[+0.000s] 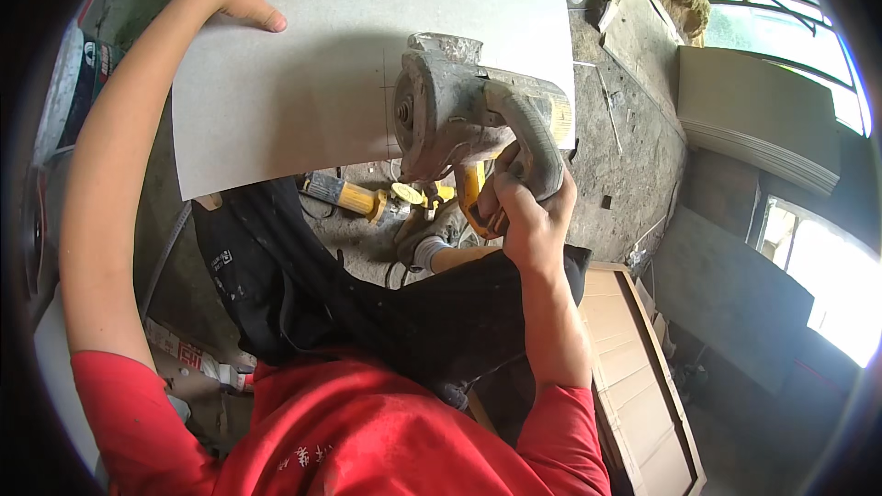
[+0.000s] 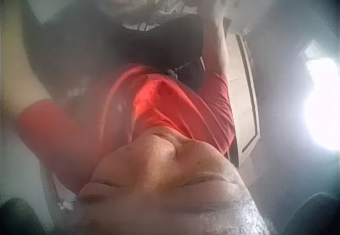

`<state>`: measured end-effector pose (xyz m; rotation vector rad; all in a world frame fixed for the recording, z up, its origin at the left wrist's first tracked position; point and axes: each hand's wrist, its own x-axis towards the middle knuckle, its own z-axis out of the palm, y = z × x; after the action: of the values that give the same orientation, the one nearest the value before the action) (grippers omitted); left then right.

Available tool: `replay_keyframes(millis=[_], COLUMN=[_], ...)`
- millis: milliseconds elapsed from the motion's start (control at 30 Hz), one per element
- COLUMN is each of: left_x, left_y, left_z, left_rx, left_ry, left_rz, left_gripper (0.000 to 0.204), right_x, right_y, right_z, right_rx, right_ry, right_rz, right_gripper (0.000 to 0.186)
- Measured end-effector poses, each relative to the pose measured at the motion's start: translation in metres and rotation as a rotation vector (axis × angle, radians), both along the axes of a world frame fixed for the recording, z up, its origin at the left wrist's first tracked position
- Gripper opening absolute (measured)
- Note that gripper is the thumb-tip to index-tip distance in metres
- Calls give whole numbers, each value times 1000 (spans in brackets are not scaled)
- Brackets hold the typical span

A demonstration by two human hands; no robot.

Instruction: Cutting a square hole into a large tile using a power circular saw.

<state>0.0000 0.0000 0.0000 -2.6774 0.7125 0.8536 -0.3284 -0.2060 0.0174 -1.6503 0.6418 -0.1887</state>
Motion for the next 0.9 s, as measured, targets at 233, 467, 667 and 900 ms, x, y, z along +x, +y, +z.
replay_keyframes(millis=[233,467,667,900], left_x=[2,7,10,16], left_y=[-1,-1,2,0], left_z=[0,-7,-18,-13], left_rx=[25,29,2,12], left_ry=[21,-14,-50,-6], left_rz=[24,-19,-6,-9], left_gripper=[129,130,132,131], right_x=[3,3,3,6], right_y=[5,5,6,9], right_z=[0,2,2,1], right_rx=[-8,-13,-4,-113], right_ry=[-11,-14,-14,27], right_rz=[-16,20,27,-8], right_gripper=[10,12,13,22])
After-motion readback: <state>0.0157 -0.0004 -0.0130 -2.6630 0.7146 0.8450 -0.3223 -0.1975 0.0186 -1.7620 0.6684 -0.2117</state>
